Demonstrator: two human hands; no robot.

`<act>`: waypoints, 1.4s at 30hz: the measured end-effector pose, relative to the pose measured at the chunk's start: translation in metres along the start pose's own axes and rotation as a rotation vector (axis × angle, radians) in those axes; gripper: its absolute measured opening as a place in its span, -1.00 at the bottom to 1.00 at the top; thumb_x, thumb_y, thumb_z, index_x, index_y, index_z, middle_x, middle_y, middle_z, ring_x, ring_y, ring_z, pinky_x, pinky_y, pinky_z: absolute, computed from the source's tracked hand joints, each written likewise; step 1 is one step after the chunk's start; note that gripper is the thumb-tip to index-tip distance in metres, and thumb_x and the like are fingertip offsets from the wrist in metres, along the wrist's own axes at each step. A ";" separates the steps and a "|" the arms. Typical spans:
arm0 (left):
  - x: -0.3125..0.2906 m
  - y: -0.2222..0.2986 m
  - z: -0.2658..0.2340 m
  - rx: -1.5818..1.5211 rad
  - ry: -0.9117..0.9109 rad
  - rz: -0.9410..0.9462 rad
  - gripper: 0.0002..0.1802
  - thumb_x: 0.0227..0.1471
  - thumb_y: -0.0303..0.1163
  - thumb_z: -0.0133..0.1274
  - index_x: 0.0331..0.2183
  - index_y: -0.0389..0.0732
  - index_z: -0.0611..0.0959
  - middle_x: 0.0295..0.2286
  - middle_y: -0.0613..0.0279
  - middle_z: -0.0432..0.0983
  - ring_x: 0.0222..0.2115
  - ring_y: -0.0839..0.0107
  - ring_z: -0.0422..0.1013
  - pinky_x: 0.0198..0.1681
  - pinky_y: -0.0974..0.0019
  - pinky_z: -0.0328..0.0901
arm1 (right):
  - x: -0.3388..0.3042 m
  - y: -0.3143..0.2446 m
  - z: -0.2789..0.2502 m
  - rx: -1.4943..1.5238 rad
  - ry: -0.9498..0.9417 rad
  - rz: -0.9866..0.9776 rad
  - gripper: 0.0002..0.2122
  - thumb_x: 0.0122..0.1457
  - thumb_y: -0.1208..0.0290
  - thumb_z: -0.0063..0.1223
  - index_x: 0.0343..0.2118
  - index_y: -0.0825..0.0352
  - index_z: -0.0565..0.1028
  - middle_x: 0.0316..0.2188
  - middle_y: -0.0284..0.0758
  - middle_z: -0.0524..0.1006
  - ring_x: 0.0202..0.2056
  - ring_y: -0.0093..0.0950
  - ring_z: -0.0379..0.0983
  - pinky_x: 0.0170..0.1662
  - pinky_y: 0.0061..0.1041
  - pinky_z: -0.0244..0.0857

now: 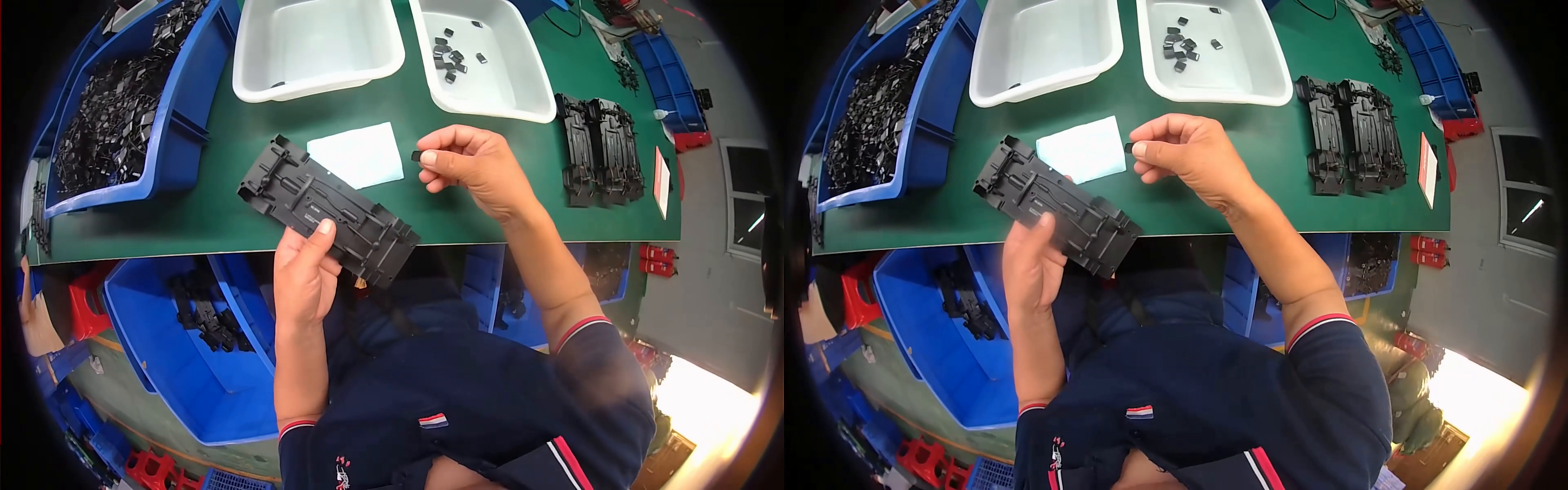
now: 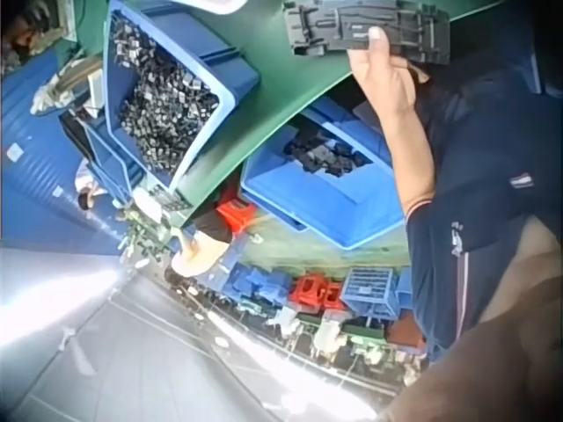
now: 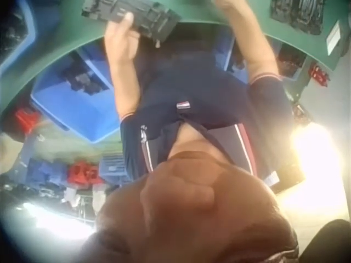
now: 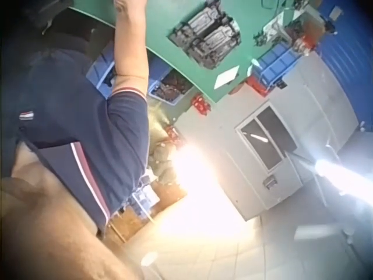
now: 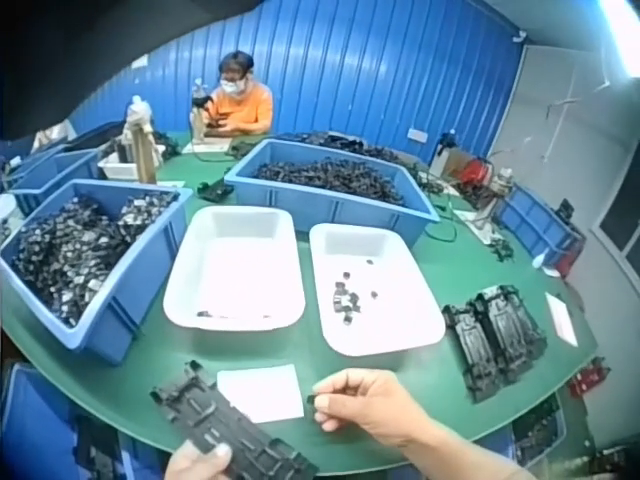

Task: The person assembles small plastic chassis by hand, inserting metal pins and attaching plastic gears.

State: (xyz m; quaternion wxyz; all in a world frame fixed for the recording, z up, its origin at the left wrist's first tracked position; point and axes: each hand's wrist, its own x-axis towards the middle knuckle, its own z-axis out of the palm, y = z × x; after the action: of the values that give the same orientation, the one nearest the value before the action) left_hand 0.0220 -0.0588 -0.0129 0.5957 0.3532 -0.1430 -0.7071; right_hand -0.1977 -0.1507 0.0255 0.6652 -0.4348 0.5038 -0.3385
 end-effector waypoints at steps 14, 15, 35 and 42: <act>0.003 -0.005 -0.006 0.010 -0.060 -0.034 -0.61 0.14 -0.48 -0.10 0.01 -0.36 0.34 -0.06 0.10 0.39 -0.02 0.27 0.33 0.07 0.18 0.22 | 0.016 0.012 0.009 -0.141 0.058 -0.011 -0.84 0.08 0.51 0.13 -0.28 0.43 0.54 -0.46 -0.36 0.54 -0.50 -0.64 0.46 -0.42 -0.70 0.39; 0.004 -0.005 -0.008 0.006 -0.059 -0.029 -0.61 0.14 -0.48 -0.10 0.01 -0.36 0.34 -0.06 0.10 0.39 -0.02 0.27 0.33 0.07 0.18 0.22 | 0.017 0.012 0.010 -0.167 0.066 -0.009 -0.84 0.08 0.51 0.13 -0.28 0.43 0.54 -0.47 -0.36 0.54 -0.50 -0.64 0.46 -0.42 -0.70 0.39; 0.004 -0.007 -0.011 -0.031 -0.078 0.002 -0.63 0.12 -0.50 -0.08 -0.02 -0.36 0.36 -0.09 0.09 0.42 -0.05 0.29 0.37 0.04 0.19 0.25 | 0.033 0.013 0.023 -0.374 0.128 -0.093 -0.84 0.06 0.49 0.06 -0.31 0.42 0.53 -0.49 -0.38 0.50 -0.50 -0.65 0.41 -0.46 -0.64 0.37; 0.007 -0.008 -0.013 -0.025 -0.074 -0.009 -0.64 0.12 -0.51 -0.09 -0.02 -0.36 0.37 -0.10 0.09 0.42 -0.06 0.28 0.37 0.03 0.18 0.26 | 0.039 0.014 0.026 -0.471 0.145 -0.130 -0.85 0.08 0.47 0.05 -0.32 0.42 0.54 -0.54 -0.39 0.50 -0.53 -0.66 0.40 -0.52 -0.64 0.35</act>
State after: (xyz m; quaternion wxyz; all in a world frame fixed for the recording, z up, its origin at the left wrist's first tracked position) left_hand 0.0244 -0.0608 -0.0294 0.5912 0.3200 -0.1548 -0.7239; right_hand -0.1616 -0.1737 0.0008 0.4847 -0.5839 0.5859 -0.2844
